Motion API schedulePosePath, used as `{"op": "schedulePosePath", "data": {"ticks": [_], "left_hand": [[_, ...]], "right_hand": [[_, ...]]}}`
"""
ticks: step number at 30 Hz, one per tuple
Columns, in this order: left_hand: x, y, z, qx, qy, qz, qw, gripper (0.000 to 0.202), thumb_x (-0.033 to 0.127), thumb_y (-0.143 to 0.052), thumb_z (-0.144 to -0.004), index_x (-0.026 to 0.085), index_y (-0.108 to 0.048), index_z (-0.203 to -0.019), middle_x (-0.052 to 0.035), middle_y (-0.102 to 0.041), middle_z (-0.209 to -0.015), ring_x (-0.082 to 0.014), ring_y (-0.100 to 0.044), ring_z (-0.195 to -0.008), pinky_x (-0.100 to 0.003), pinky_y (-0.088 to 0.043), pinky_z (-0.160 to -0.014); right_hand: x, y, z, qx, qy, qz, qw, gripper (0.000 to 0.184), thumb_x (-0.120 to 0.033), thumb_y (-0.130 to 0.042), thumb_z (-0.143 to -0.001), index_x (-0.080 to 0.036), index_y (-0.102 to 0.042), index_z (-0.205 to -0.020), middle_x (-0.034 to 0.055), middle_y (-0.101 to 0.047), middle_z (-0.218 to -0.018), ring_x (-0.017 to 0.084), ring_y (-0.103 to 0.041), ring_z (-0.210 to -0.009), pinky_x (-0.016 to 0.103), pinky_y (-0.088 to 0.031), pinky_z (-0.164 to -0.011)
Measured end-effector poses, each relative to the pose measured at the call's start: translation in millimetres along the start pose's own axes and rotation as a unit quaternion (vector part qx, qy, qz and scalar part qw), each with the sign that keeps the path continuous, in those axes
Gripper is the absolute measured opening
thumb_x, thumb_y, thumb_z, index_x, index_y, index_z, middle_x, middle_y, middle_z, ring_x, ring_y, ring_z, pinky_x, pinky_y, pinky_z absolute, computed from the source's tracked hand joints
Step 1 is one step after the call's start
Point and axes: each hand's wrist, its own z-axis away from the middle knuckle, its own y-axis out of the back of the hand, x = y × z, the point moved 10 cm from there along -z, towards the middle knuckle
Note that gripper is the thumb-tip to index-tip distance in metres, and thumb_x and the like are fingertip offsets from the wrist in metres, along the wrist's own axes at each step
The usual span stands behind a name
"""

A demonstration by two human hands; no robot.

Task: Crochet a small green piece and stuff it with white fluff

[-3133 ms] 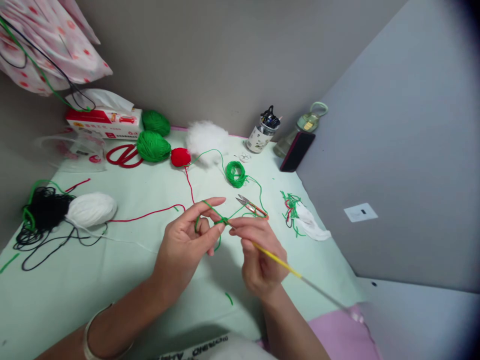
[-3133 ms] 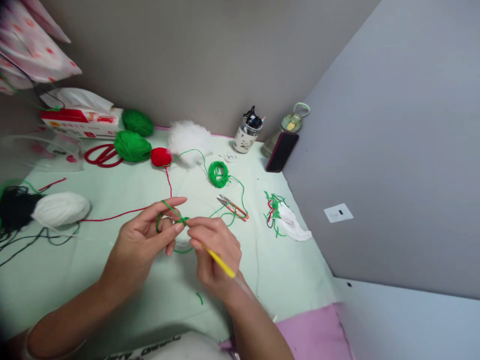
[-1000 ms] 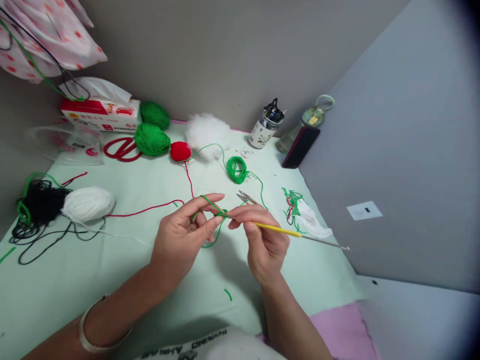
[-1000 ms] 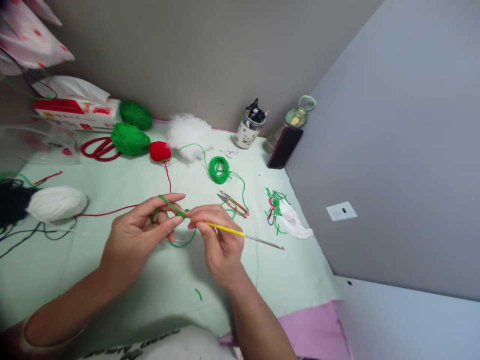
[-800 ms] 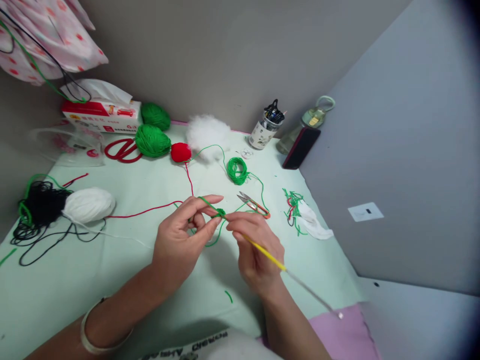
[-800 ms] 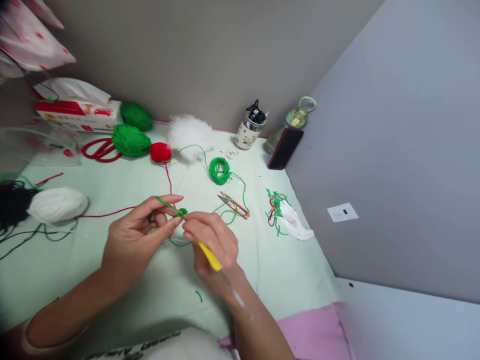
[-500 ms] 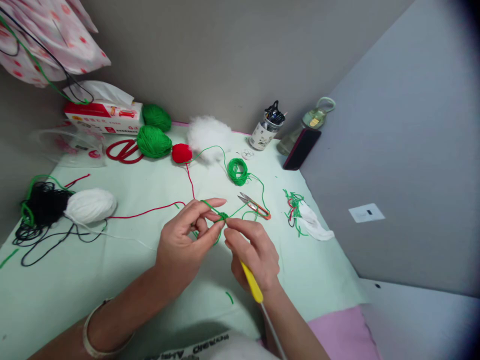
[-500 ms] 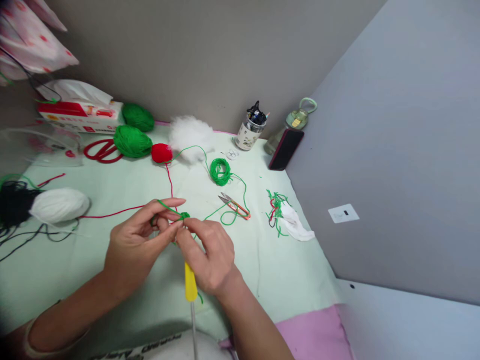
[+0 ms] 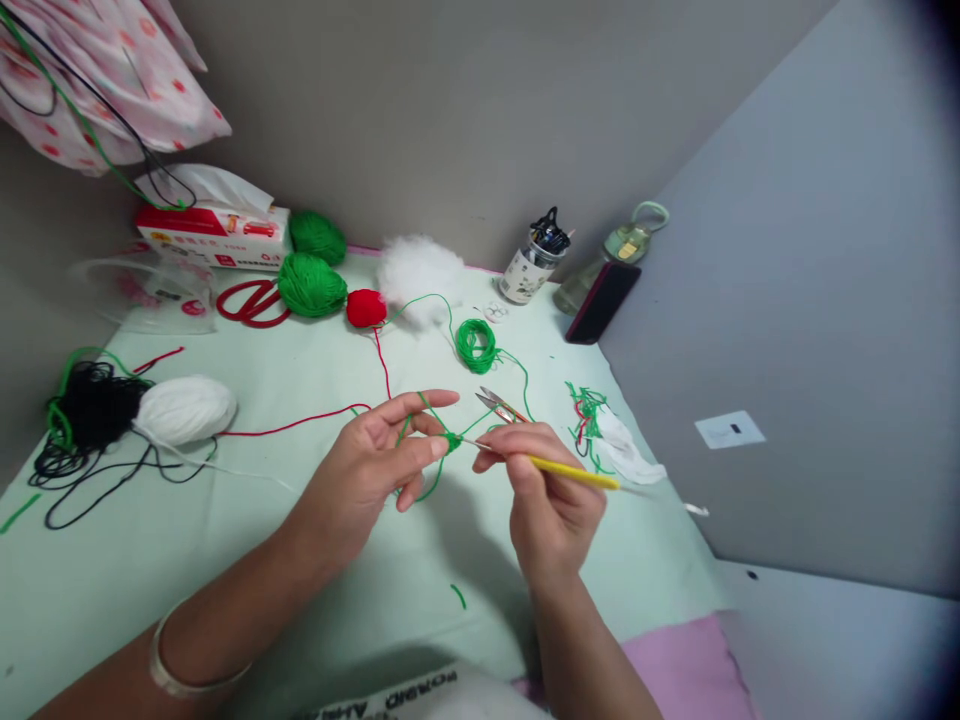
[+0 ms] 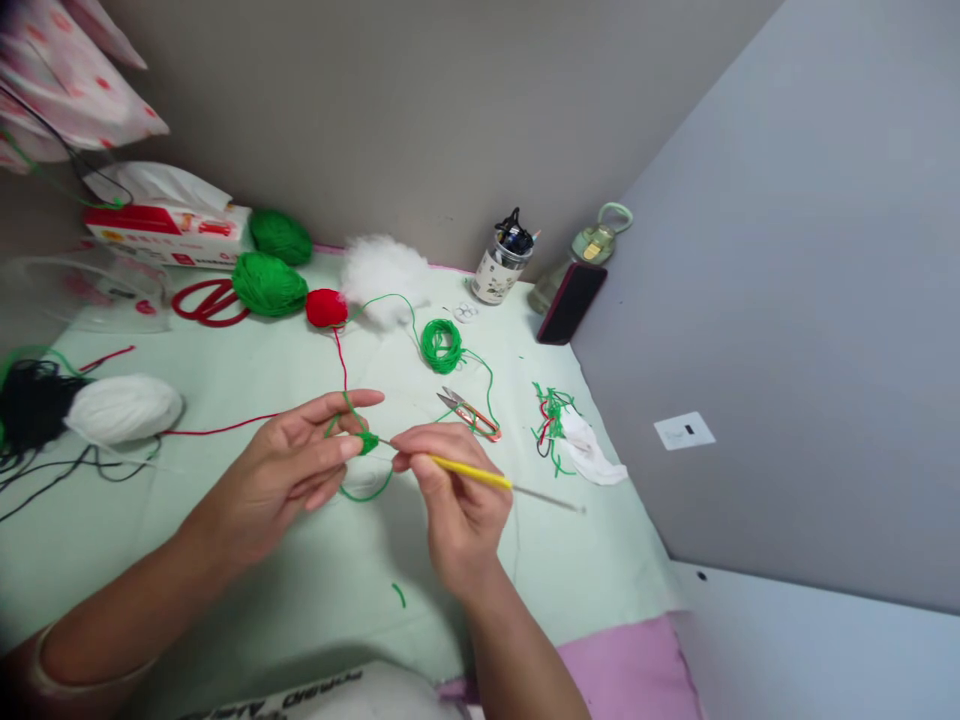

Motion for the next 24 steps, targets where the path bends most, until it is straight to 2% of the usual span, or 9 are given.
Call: {"op": "schedulePosePath", "data": {"ticks": [2,5,10,14,17,21,24], "left_hand": [[2.7,2.9,1.1,0.0,-0.018,-0.029,0.999,0.028,0.024,-0.08,-0.084,0.025,-0.079,-0.112,0.0042,-0.058,-0.085,0.0013,-0.041,-0.042,-0.018,-0.031,-0.041],[2.3,2.8,2.6,-0.006,-0.032,-0.046,0.998,0.026,0.025,-0.078,-0.086,0.027,-0.079,-0.112,0.0039,-0.058,-0.087,0.0014,-0.043,-0.042,-0.019,-0.033,-0.043],[-5.9,-12.1,2.0,-0.051,-0.03,-0.035,0.998,0.028,0.029,-0.078,-0.088,0.027,-0.078,-0.116,0.004,-0.059,-0.084,-0.0008,-0.046,-0.049,-0.017,-0.039,-0.046],[-6.4,-11.1,1.3,-0.031,-0.027,-0.009,0.999,0.042,0.027,-0.083,-0.084,0.029,-0.074,-0.125,0.0044,-0.062,-0.09,0.0011,-0.04,-0.046,-0.016,-0.043,-0.047],[-7.4,-12.1,1.4,-0.044,0.003,0.017,0.999,0.053,0.026,-0.084,-0.084,0.029,-0.067,-0.135,0.0045,-0.064,-0.089,0.0024,-0.032,-0.041,-0.016,-0.041,-0.043],[-13.9,-19.7,1.9,-0.104,0.068,0.052,0.991,0.043,0.025,-0.082,-0.085,0.025,-0.073,-0.127,0.0063,-0.059,-0.08,0.0036,-0.022,-0.04,-0.014,-0.034,-0.04],[-15.9,-24.9,2.2,-0.132,0.072,0.064,0.987,0.034,0.026,-0.084,-0.083,0.024,-0.078,-0.116,0.0052,-0.059,-0.082,0.0031,-0.024,-0.042,-0.014,-0.033,-0.039]], "right_hand": [[7.2,4.1,-1.8,0.011,-0.043,-0.059,0.997,0.018,-0.018,-0.06,-0.1,-0.023,-0.078,-0.1,0.0042,-0.075,-0.087,0.016,-0.068,-0.069,0.033,-0.056,-0.063],[12.8,1.7,-2.7,0.004,-0.068,-0.114,0.991,0.017,-0.022,-0.062,-0.1,-0.023,-0.078,-0.099,0.0038,-0.073,-0.087,0.014,-0.065,-0.065,0.032,-0.054,-0.061],[12.9,-10.8,-2.8,-0.034,-0.062,-0.054,0.996,0.017,-0.021,-0.064,-0.099,-0.027,-0.08,-0.101,0.0043,-0.075,-0.093,0.019,-0.068,-0.091,0.034,-0.056,-0.077],[8.6,-12.0,0.0,-0.036,-0.044,-0.029,0.998,0.022,-0.017,-0.064,-0.099,-0.029,-0.08,-0.107,0.004,-0.074,-0.096,0.018,-0.067,-0.089,0.033,-0.055,-0.074],[8.4,-11.6,1.0,-0.045,-0.047,-0.048,0.997,0.022,-0.018,-0.064,-0.099,-0.029,-0.081,-0.108,0.0052,-0.072,-0.098,0.018,-0.068,-0.084,0.034,-0.056,-0.072],[28.0,0.1,-2.6,0.005,-0.14,-0.174,0.975,0.018,-0.026,-0.064,-0.1,-0.025,-0.081,-0.096,0.0027,-0.07,-0.087,0.012,-0.066,-0.066,0.028,-0.055,-0.06],[42.0,-1.4,-3.0,0.011,-0.209,-0.237,0.949,0.019,-0.029,-0.066,-0.099,-0.022,-0.078,-0.087,0.0009,-0.068,-0.077,0.01,-0.062,-0.059,0.024,-0.051,-0.054]]}}
